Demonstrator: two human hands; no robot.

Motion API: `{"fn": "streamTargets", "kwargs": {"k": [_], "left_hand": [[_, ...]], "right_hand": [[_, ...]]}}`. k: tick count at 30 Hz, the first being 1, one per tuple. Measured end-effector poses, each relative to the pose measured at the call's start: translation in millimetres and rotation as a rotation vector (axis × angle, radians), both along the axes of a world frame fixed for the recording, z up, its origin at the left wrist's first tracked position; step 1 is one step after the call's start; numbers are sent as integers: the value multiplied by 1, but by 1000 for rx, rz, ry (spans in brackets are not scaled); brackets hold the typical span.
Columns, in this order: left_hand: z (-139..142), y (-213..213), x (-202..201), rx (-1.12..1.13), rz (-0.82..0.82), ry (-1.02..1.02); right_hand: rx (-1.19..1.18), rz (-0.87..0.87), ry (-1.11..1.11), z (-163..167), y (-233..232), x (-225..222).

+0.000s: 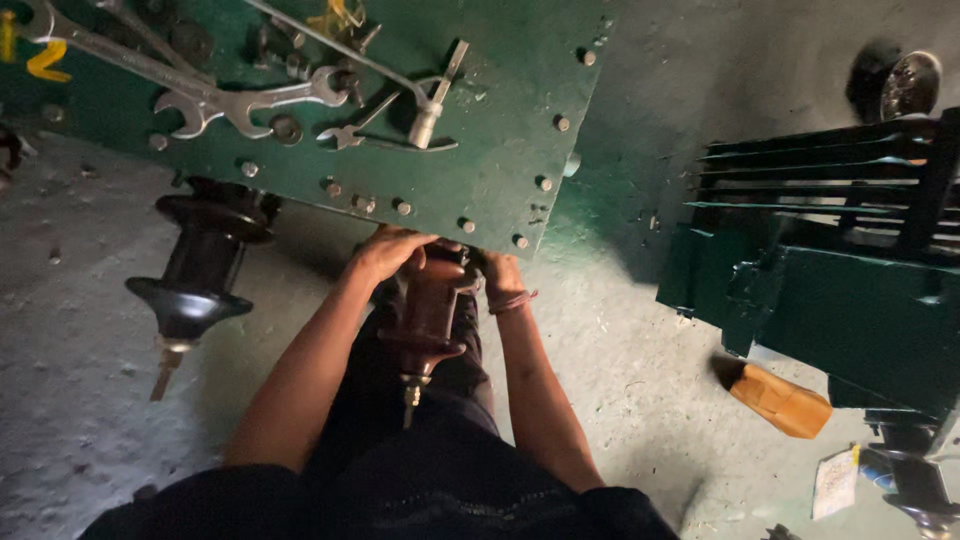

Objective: The person assembles electrical components on a green metal panel, using a wrench to tighten bolts and securing insulators. They move around the panel to access different sections and handle various tools and parts.

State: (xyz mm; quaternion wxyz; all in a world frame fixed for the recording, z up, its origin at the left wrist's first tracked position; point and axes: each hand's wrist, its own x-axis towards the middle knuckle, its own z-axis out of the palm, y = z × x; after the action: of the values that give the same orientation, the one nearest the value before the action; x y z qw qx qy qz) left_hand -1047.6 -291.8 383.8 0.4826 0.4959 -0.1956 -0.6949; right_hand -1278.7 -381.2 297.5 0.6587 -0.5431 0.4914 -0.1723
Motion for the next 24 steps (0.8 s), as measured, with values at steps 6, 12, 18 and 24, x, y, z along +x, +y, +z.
{"fn": "streamTargets", "kwargs": {"k": [6, 12, 18, 24], "left_hand": [[4, 2, 0, -9, -19, -24], [-1, 2, -1, 79, 37, -36], [14, 4, -1, -14, 55, -3], [25, 4, 4, 0, 58, 61]], "right_hand": [[-57, -270, -248, 6, 13, 6], [172, -292, -456, 25, 24, 16], [107, -538, -417, 21, 34, 24], [87, -376, -119, 12, 35, 13]]}}
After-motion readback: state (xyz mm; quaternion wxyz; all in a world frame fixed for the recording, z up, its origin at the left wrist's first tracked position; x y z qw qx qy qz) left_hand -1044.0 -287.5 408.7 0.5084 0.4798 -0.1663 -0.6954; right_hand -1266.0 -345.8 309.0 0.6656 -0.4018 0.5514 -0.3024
